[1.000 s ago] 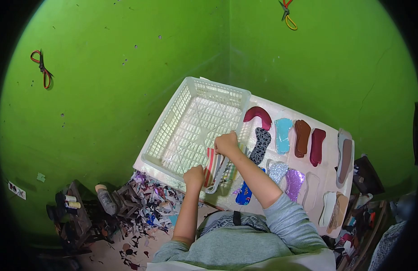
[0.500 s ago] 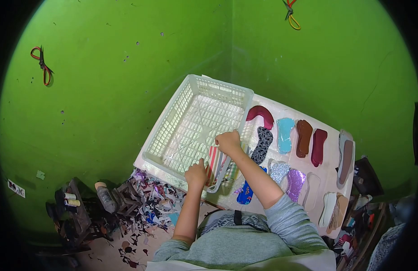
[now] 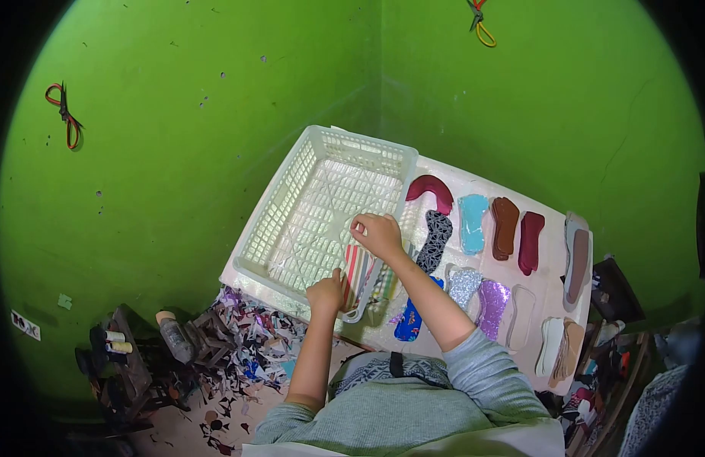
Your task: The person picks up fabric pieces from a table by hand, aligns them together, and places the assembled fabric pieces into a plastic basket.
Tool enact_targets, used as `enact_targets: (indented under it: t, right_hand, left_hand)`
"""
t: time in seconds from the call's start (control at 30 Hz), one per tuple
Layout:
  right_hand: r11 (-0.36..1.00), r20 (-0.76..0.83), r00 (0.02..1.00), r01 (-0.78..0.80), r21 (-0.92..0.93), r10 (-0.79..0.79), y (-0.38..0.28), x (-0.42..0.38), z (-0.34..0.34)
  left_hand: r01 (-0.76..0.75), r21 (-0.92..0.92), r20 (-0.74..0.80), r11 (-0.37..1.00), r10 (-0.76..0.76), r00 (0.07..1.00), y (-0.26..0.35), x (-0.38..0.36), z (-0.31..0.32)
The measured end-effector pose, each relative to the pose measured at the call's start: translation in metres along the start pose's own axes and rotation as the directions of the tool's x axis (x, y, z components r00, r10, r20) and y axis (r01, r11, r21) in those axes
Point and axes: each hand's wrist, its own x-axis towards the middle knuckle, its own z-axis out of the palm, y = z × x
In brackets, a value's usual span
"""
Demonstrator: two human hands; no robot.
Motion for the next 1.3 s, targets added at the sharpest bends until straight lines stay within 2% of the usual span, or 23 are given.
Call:
enact_targets:
  t: [0.13,0.2,0.23,0.3,0.33,0.37,0.4,0.43,0.5,0.57,0.63,0.7,0.77,0.8,0.83,0.87,0.9,0.97,1.03,1.1,1.17,1.2,1.3]
  right_hand:
    - [0.995,-0.094,0.996,0.021,0.102,-0.011,0.003,-0.006,-0.002]
    - [0.975,-0.133,0.991,-0.005,0.222,0.035,0.005,-0.011,-0.003]
    - [0.975,-0.136,0.99,-0.003,0.221,0.034,0.006,-0.015,-0.004]
    - [0.942,-0.116,0.991,-0.026,0.336,0.068,0.008,-0.025,-0.004]
    - [0.942,-0.12,0.99,-0.023,0.333,0.067,0.009,-0.03,-0.002]
    - [0.883,-0.176,0.981,0.012,0.47,0.08,0.01,-0.035,-0.001]
    - [0.803,-0.227,0.969,0.056,0.594,0.101,0.01,-0.041,-0.002]
    - [0.805,-0.23,0.968,0.057,0.591,0.101,0.011,-0.047,-0.003]
    - [0.479,-0.069,0.931,-0.121,0.869,0.36,0.016,-0.059,-0.011]
    - [0.508,-0.074,0.939,-0.115,0.853,0.337,0.036,-0.078,-0.008]
    - [0.598,-0.044,0.931,-0.195,0.777,0.361,0.05,-0.099,-0.006]
    - [0.57,-0.041,0.921,-0.205,0.795,0.388,0.058,-0.118,-0.005]
    - [0.729,-0.038,0.919,-0.286,0.622,0.393,0.064,-0.137,-0.004]
    - [0.768,-0.031,0.906,-0.339,0.543,0.422,0.063,-0.143,-0.006]
    - [0.768,-0.033,0.905,-0.34,0.542,0.423,0.061,-0.148,-0.008]
    - [0.822,-0.017,0.919,-0.344,0.454,0.394,0.059,-0.154,-0.01]
    - [0.868,-0.001,0.931,-0.34,0.362,0.365,0.061,-0.159,-0.01]
    - [0.907,0.016,0.947,-0.314,0.282,0.322,0.067,-0.165,-0.004]
    - [0.885,-0.023,0.938,-0.318,0.34,0.346,0.07,-0.171,0.005]
    - [0.884,0.019,0.934,-0.345,0.316,0.357,0.073,-0.176,0.01]
    - [0.882,0.022,0.944,-0.317,0.348,0.33,0.074,-0.181,0.014]
    - [0.865,0.076,0.932,-0.357,0.353,0.354,0.075,-0.181,0.013]
    - [0.872,0.077,0.934,-0.353,0.34,0.349,0.071,-0.183,0.011]
  left_hand:
    - [0.012,0.009,-0.004,1.0,-0.012,1.0,0.0,0.002,0.002]
    - [0.0,-0.027,-0.091,1.0,-0.002,0.996,0.001,0.0,0.0]
    - [-0.002,-0.025,-0.095,1.0,-0.001,0.995,0.002,-0.002,-0.001]
    - [-0.122,-0.097,-0.388,0.988,0.075,0.918,0.005,-0.005,-0.005]
    - [-0.125,-0.096,-0.392,0.988,0.078,0.917,0.005,-0.006,-0.006]
    - [-0.285,-0.114,-0.575,0.952,0.171,0.8,0.006,-0.007,-0.007]
    - [-0.439,-0.097,-0.733,0.893,0.234,0.638,0.008,-0.008,-0.008]
    - [-0.443,-0.096,-0.734,0.892,0.237,0.636,0.01,-0.012,-0.006]
    - [-0.657,-0.156,-0.879,0.738,0.2,0.433,0.015,-0.026,-0.002]
    - [-0.687,-0.154,-0.877,0.711,0.222,0.427,0.026,-0.045,0.004]
    - [-0.708,-0.034,-0.837,0.705,0.367,0.405,0.037,-0.058,0.021]
    - [-0.746,-0.059,-0.802,0.664,0.413,0.432,0.054,-0.068,0.032]
    - [-0.778,-0.09,-0.764,0.622,0.458,0.455,0.069,-0.071,0.046]
    - [-0.758,-0.135,-0.73,0.638,0.453,0.512,0.073,-0.062,0.058]
    - [-0.735,-0.176,-0.693,0.655,0.447,0.565,0.077,-0.055,0.068]
    - [-0.676,-0.18,-0.635,0.714,0.441,0.634,0.078,-0.05,0.078]
    - [-0.679,-0.176,-0.636,0.713,0.444,0.631,0.081,-0.046,0.083]
    - [-0.594,-0.165,-0.529,0.788,0.437,0.727,0.086,-0.039,0.091]
    - [-0.601,-0.171,-0.546,0.781,0.433,0.718,0.088,-0.022,0.109]
    - [-0.612,-0.174,-0.561,0.772,0.432,0.706,0.087,-0.009,0.123]
    - [-0.628,-0.096,-0.589,0.772,0.465,0.661,0.085,-0.002,0.136]
    - [-0.63,-0.097,-0.587,0.77,0.467,0.662,0.084,-0.006,0.133]
    - [-0.637,-0.092,-0.573,0.766,0.482,0.663,0.082,-0.007,0.126]
